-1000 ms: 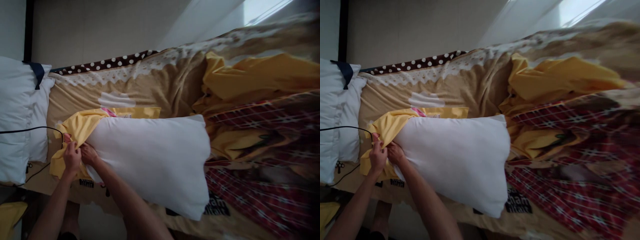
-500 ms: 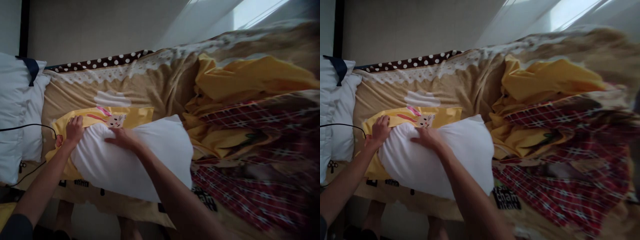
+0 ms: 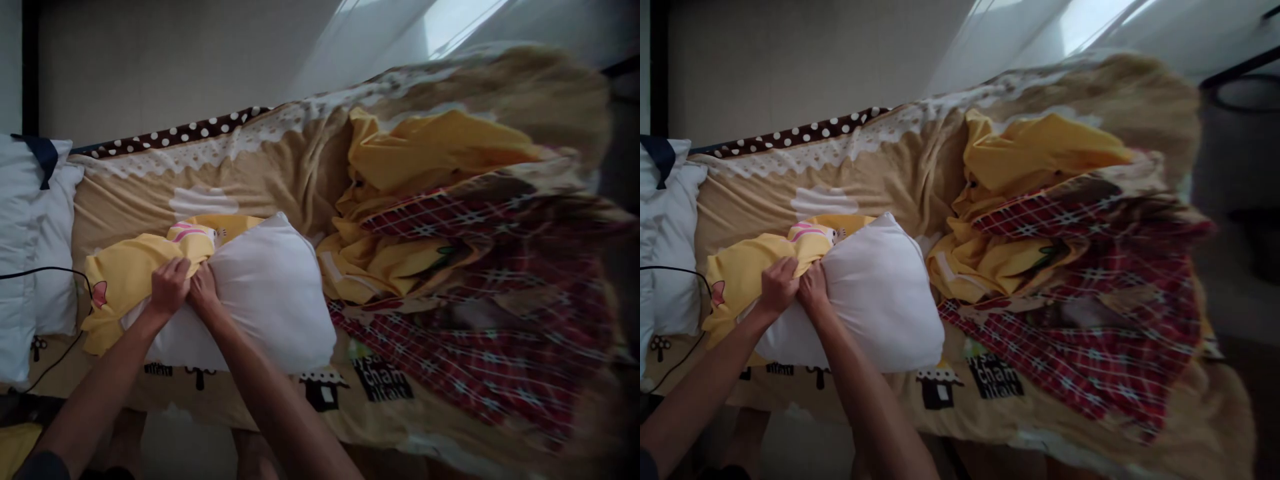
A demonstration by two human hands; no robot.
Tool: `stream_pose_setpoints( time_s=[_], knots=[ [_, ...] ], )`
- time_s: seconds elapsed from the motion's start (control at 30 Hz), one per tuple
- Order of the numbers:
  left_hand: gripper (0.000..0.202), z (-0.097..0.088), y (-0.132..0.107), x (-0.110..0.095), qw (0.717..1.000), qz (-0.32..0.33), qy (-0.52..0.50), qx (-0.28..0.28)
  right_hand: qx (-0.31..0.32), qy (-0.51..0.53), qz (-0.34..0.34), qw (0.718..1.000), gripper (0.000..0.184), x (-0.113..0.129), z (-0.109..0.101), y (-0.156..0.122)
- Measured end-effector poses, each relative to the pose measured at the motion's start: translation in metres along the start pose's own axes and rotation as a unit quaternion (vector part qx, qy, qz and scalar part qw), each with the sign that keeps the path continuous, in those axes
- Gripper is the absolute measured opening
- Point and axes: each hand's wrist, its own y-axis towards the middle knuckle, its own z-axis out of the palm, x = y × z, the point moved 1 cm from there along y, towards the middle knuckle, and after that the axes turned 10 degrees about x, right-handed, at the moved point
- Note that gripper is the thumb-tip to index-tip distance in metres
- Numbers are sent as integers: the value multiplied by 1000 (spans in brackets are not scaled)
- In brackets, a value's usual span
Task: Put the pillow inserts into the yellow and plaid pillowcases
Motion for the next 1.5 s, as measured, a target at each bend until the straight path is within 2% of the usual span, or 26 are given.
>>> stream_pose_setpoints(
  time_s=[0.1,0.17,0.27,0.33,0.4,0.47,0.53,0.63,0.67,0.73,0.8,0.83,0.9,0.97,1.03,1.1,1.13,1.2,1.27,1.37,1.4,1.43,1.5],
  knots=[
    [24,17,-5,28,994,-96,-9,-47,2,0,-13,1000,32,-10,-9,-14],
    [22,23,-12,45,990,-138,-9,-31,2,-1,-59,998,41,-17,-18,-37],
    [17,30,-25,56,993,-117,1,13,-3,-2,-118,993,65,-43,-36,-80],
    [13,33,-33,57,997,-74,-1,24,-29,-11,-68,997,71,-73,-47,-97],
    [14,35,-37,56,999,-32,-6,31,-37,-28,30,998,74,-103,-54,-100],
    [15,34,-34,54,999,-13,-4,38,-3,-37,98,994,63,-117,-54,-90],
    [14,27,-21,51,998,-47,0,35,37,-33,117,992,39,-106,-49,-76],
    [17,5,11,38,986,-159,-27,35,58,-24,97,993,24,-58,-41,-66],
    [18,-4,22,29,982,-177,-46,43,63,-19,77,995,20,-40,-39,-67],
    [18,-22,37,7,982,-156,-84,63,67,-7,32,997,13,-9,-37,-75],
    [18,-32,36,-16,989,-86,-102,64,48,-2,-9,999,14,5,-34,-86],
    [18,-32,29,-25,992,-50,-101,53,28,-6,-20,999,15,6,-32,-92],
    [17,-20,5,-32,997,6,-81,20,-29,-31,-17,999,20,-8,-22,-104],
    [16,3,-25,-26,998,38,-51,-14,-103,-68,29,992,28,-34,-10,-113],
    [12,28,-49,-11,998,43,-20,-43,-181,-97,100,974,36,-62,-1,-117],
    [7,47,-62,8,997,4,8,-82,-251,-108,156,949,40,-78,2,-118],
    [5,51,-66,17,994,-24,18,-102,-282,-107,167,939,44,-79,2,-119],
    [8,54,-72,33,988,-77,32,-133,-332,-97,137,928,46,-64,4,-124],
    [14,51,-82,48,981,-117,37,-149,-344,-76,34,935,40,-31,18,-136],
    [15,53,-114,68,970,-176,13,-166,-267,-45,-187,944,31,25,67,-162],
    [15,57,-128,74,965,-201,-7,-170,-236,-52,-236,941,31,39,89,-170],
    [14,63,-143,78,957,-229,-37,-173,-204,-67,-248,945,35,49,109,-174],
    [10,78,-170,84,934,-290,-112,-174,-159,-100,-210,959,45,57,145,-174]
  ],
)
